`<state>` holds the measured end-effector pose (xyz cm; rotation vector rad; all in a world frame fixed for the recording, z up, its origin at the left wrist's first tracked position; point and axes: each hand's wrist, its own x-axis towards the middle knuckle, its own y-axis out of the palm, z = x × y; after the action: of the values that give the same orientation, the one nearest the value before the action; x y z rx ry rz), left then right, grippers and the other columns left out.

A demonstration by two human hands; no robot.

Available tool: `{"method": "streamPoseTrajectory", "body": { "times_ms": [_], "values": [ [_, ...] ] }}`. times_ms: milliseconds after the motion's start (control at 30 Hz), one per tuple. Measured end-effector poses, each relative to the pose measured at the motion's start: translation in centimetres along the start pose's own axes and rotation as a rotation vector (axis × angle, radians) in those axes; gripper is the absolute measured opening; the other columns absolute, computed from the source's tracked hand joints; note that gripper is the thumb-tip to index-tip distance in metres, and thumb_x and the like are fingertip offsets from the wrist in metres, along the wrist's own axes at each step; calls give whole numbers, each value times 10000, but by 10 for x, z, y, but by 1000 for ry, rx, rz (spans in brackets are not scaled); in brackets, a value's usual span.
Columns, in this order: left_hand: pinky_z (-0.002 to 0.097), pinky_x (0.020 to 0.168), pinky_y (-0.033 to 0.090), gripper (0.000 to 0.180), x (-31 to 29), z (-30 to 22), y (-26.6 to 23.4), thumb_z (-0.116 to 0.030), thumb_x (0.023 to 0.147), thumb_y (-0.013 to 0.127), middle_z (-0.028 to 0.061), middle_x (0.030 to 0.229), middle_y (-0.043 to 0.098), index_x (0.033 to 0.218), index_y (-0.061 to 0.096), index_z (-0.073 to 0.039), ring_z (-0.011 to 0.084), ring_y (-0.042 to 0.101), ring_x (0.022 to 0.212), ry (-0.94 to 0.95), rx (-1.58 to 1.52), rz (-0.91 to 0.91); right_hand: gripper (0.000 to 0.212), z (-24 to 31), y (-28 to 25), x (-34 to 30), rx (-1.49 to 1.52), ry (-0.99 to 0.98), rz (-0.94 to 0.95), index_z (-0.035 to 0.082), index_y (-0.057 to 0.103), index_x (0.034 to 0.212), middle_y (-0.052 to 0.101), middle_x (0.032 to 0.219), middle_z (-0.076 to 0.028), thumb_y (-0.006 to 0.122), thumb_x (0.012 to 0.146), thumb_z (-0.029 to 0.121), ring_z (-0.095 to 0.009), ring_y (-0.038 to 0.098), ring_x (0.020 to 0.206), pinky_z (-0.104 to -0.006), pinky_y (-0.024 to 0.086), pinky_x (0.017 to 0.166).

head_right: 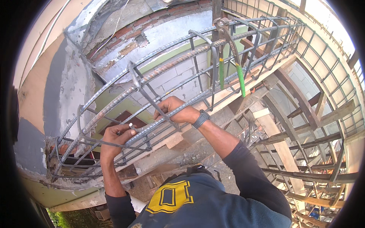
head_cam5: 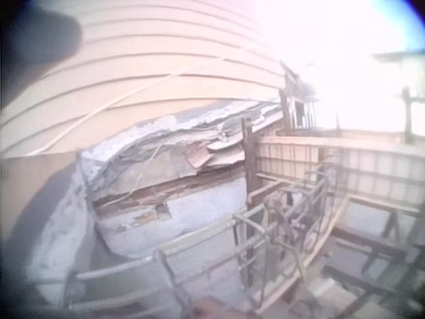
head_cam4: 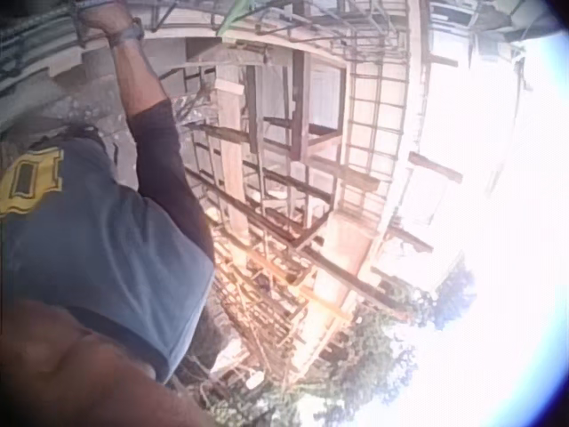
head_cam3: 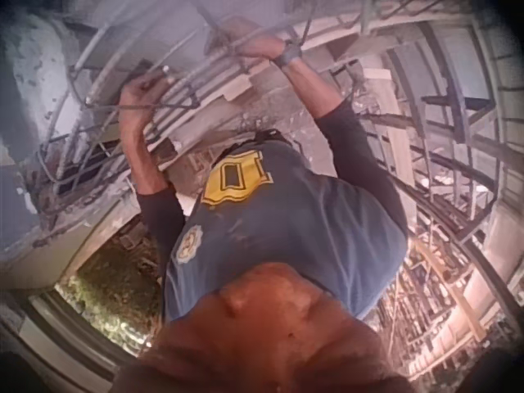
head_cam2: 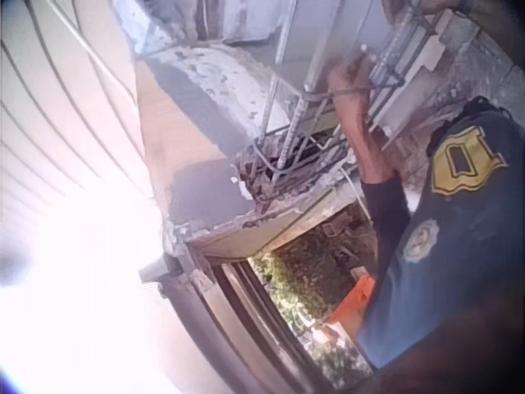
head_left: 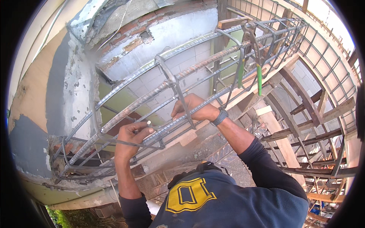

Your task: The person ties sections of rebar together using wire and a pair of pliers. They wrap the wire around the metal rods, twist it tightly with the tool, and cut the excess wire.

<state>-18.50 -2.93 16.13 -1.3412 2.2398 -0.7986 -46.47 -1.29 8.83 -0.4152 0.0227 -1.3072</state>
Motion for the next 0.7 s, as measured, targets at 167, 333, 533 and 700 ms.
{"method": "streamPoseTrajectory", "body": {
  "times_ms": [167,333,533,700],
  "values": [
    [272,719,484,254,3,-8,9,-175,853,744,79,875,721,971,706,47,98,590,799,2,-128,-21,161,-7,-4,-2,88,-60,-41,20,738,911,738,822,-64,796,802,123,-115,674,754,-272,524,654],
    [282,746,484,225,3,-11,14,-154,888,708,75,863,715,1018,694,29,105,592,787,132,-70,-168,189,10,-10,-20,-81,3,-148,35,721,863,713,817,-91,765,844,218,-203,694,815,-381,514,787],
    [283,755,485,216,-25,3,-5,-151,912,687,75,914,710,1025,689,32,114,599,810,95,94,-501,405,-32,36,-62,-539,-110,-1207,15,546,1239,492,1325,-189,674,905,204,-365,479,1186,-514,296,1056],
    [262,721,481,155,-40,8,-2,-106,925,669,50,851,691,1017,703,15,83,571,776,136,29,-726,470,-45,65,-60,319,-17,-1318,37,440,1373,498,1339,-134,603,973,220,-261,488,1206,-367,429,967]
  ]
}}
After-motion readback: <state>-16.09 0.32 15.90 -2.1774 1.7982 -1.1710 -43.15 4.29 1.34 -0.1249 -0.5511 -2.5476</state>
